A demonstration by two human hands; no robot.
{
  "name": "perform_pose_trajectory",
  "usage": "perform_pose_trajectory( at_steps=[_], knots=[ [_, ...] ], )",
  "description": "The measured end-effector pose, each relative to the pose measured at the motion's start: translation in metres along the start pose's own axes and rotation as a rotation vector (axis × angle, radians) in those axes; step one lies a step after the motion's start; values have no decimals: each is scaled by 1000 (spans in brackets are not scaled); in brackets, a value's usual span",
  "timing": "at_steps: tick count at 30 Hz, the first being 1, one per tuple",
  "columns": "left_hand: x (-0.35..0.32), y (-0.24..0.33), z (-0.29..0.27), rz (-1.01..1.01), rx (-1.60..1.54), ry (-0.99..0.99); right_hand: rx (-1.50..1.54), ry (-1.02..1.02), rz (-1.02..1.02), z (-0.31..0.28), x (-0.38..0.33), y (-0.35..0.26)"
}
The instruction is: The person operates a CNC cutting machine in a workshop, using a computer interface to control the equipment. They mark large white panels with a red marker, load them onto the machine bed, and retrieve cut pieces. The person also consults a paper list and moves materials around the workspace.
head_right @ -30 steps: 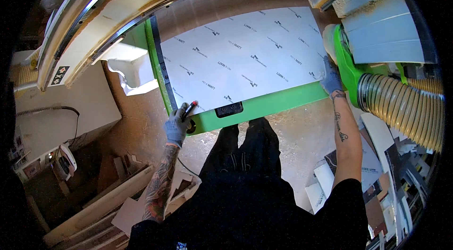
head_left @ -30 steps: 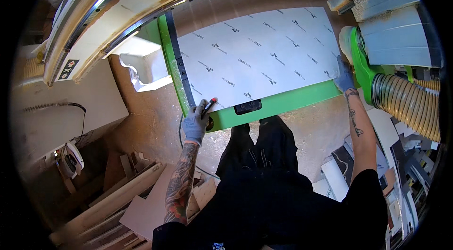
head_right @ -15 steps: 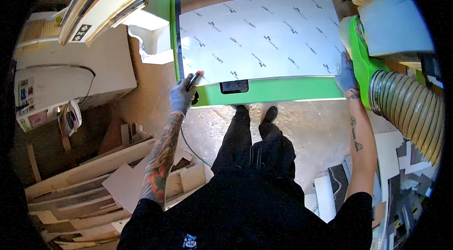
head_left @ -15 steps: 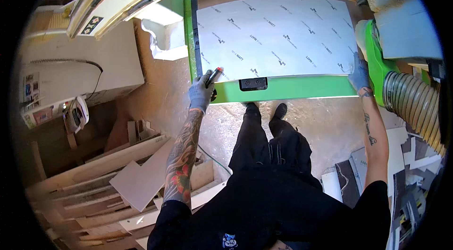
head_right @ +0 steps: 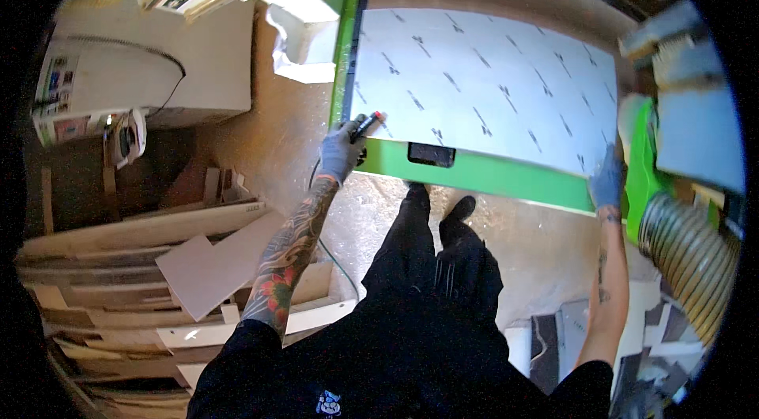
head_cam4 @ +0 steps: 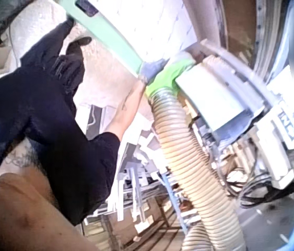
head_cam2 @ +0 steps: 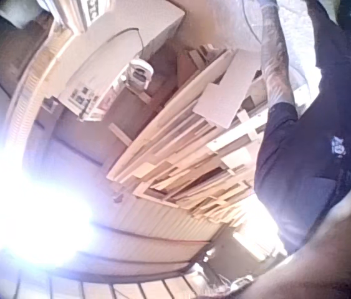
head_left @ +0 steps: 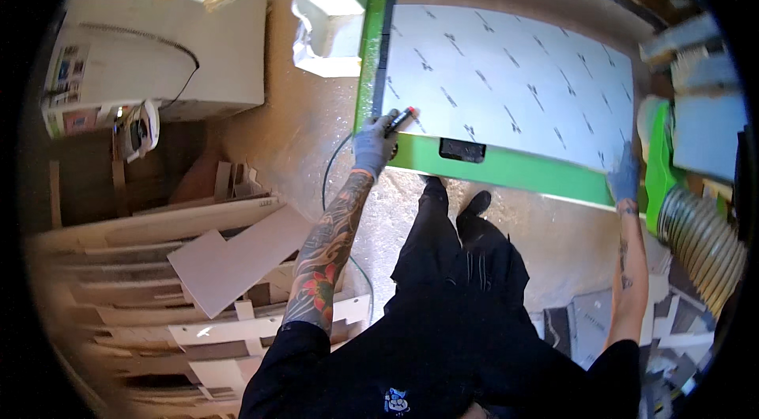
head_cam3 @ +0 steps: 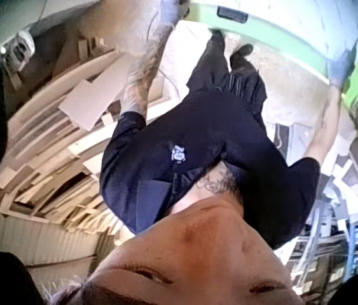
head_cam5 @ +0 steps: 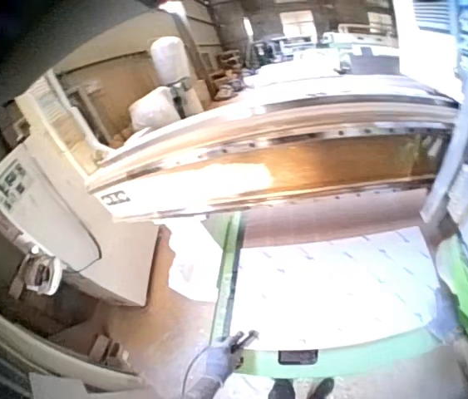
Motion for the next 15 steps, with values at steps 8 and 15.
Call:
perform_pose_trajectory(
  at_steps=[8, 15],
  knots=[
    [-7, -13, 4, -52, -42, 30, -46, -33, -23, -5, 2, -12],
    [-9, -19, 14, -170, -39, -142, -161, -119, 70, -10, -9, -20]
  ],
)
Point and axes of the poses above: each hand's wrist, its own x-axis towards the middle knuckle, its own z-axis out of the palm, y = z × x, the point moved 2 cm from there along x, towards the middle knuckle, and after that the axes turned 2 degrees about -z, right-handed, at the moved point
